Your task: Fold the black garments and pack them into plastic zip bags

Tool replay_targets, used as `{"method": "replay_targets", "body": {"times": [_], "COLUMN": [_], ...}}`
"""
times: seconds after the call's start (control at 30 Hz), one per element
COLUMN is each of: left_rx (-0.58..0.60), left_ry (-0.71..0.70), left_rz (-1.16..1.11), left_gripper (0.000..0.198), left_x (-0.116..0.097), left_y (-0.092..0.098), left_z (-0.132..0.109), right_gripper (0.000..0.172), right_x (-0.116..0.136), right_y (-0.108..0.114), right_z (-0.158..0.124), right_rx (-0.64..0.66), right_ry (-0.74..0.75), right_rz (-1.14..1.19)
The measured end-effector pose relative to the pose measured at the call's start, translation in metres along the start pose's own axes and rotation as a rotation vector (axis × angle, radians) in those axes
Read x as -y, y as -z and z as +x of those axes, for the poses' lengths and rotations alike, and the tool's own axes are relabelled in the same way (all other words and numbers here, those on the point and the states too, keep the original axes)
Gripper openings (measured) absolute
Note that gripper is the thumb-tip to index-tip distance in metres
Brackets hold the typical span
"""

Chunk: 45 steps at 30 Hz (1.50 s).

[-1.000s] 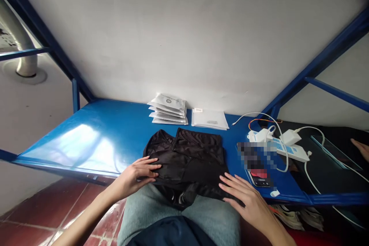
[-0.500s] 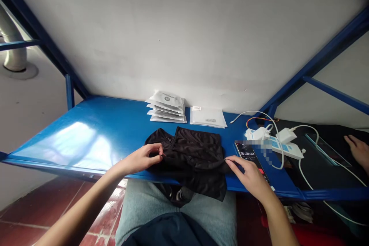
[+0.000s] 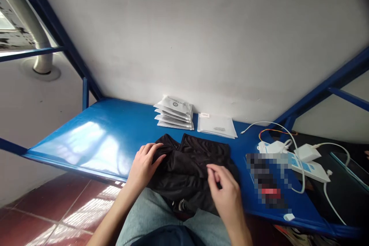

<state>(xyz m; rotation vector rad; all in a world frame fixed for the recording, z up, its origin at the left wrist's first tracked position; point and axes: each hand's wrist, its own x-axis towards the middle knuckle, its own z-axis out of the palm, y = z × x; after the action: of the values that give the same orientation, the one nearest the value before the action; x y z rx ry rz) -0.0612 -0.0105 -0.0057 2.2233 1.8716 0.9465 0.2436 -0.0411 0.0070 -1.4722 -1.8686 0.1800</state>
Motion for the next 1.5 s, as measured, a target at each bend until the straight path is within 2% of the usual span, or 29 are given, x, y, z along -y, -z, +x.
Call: {"method": "replay_targets", "body": {"times": [0.1, 0.2, 0.3, 0.37, 0.43, 0.5, 0.57, 0.67, 0.77, 0.87, 1.0, 1.1, 1.2, 1.3, 1.4, 1.5], "left_rx": [-0.028, -0.006, -0.093, -0.191, -0.267, -0.299, -0.301, -0.260, -0.212, -0.182, -0.152, -0.142, -0.136, -0.137, -0.133, -0.113], "left_ry": [0.102, 0.142, 0.260, 0.387, 0.490, 0.549, 0.583, 0.562, 0.512, 0.498, 0.478, 0.473, 0.482, 0.485, 0.468, 0.453], "left_rz": [-0.141, -0.268, -0.455, -0.651, -0.857, -1.025, -1.119, -1.091, -0.993, -0.917, -0.857, -0.829, -0.800, -0.777, -0.746, -0.712], "left_gripper": [0.031, 0.027, 0.031, 0.035, 0.038, 0.040, 0.039, 0.037, 0.038, 0.041, 0.044, 0.046, 0.048, 0.049, 0.049, 0.050], "left_x": [0.014, 0.026, 0.034, 0.040, 0.046, 0.051, 0.055, 0.055, 0.052, 0.051, 0.054, 0.054, 0.052, 0.051, 0.050, 0.051], "left_y": [0.007, 0.009, 0.010, 0.012, 0.014, 0.018, 0.020, 0.022, 0.023, 0.023, 0.022, 0.021, 0.020, 0.018, 0.017, 0.016], "left_z": [-0.013, -0.018, -0.016, -0.015, -0.014, -0.014, -0.015, -0.016, -0.017, -0.015, -0.014, -0.013, -0.012, -0.011, -0.012, -0.012], "right_gripper": [0.024, 0.026, 0.025, 0.024, 0.021, 0.038, 0.042, 0.024, 0.021, 0.022, 0.025, 0.024, 0.015, 0.025, 0.030, 0.031], "right_x": [0.019, 0.032, 0.067, 0.101, 0.131, 0.151, 0.159, 0.157, 0.152, 0.139, 0.094, 0.049, 0.023, 0.033, 0.067, 0.098], "right_y": [-0.017, -0.023, -0.031, -0.048, -0.073, -0.101, -0.123, -0.136, -0.123, -0.089, -0.041, -0.027, -0.026, -0.022, -0.020, -0.034], "right_z": [-0.005, 0.001, 0.018, 0.033, 0.044, 0.051, 0.053, 0.055, 0.062, 0.070, 0.062, 0.040, 0.024, 0.026, 0.045, 0.060], "right_rx": [0.142, 0.194, 0.214, 0.269, 0.348, 0.410, 0.440, 0.425, 0.406, 0.327, 0.165, 0.121, 0.155, 0.100, 0.034, 0.169], "right_ry": [0.034, -0.013, -0.031, 0.030, 0.077, 0.052, 0.008, -0.020, -0.051, -0.098, -0.218, -0.327, -0.309, -0.264, -0.194, -0.122], "right_rz": [-0.008, -0.106, -0.108, 0.003, 0.023, -0.037, -0.103, -0.118, 0.002, 0.187, 0.397, 0.282, 0.028, -0.075, -0.046, -0.032]}}
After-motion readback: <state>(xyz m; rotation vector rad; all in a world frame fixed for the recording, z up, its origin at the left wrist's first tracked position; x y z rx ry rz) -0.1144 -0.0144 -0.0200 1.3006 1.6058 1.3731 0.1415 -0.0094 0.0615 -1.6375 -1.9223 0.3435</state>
